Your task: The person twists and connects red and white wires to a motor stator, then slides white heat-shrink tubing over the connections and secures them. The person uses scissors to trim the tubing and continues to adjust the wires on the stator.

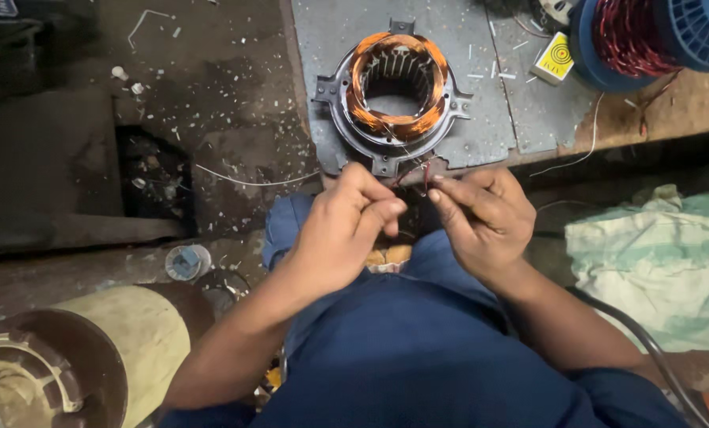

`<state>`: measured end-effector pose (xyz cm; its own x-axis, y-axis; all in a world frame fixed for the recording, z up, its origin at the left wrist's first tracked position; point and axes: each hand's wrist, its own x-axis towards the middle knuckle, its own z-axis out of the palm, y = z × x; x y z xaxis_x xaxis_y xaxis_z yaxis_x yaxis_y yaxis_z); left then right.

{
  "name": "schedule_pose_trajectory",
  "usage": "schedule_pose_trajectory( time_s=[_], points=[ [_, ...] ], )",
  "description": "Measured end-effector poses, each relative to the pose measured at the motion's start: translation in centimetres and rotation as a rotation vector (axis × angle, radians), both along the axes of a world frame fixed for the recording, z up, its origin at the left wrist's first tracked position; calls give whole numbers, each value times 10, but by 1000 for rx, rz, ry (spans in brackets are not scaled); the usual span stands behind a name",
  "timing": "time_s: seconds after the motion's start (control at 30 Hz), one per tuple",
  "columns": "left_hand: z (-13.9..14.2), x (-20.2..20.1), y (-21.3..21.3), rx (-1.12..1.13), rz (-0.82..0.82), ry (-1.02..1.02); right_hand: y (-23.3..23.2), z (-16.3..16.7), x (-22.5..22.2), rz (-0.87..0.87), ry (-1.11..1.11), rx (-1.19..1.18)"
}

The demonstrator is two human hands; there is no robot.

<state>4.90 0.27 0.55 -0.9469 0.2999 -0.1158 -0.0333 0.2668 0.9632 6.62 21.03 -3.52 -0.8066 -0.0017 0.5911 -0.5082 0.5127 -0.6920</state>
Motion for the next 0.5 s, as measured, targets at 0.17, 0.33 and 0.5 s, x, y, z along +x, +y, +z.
schedule_pose_trajectory(
  time_s=[0.17, 0.33, 0.5],
  points=[
    [5, 1, 6, 24, 46, 462, -1, -3, 1, 14, -3, 1],
    [8, 5, 7, -61, 71, 505, -2, -4, 3, 27, -9, -12],
    [3, 6, 11, 39, 198, 373, -2, -6, 3, 27, -8, 0]
  ],
)
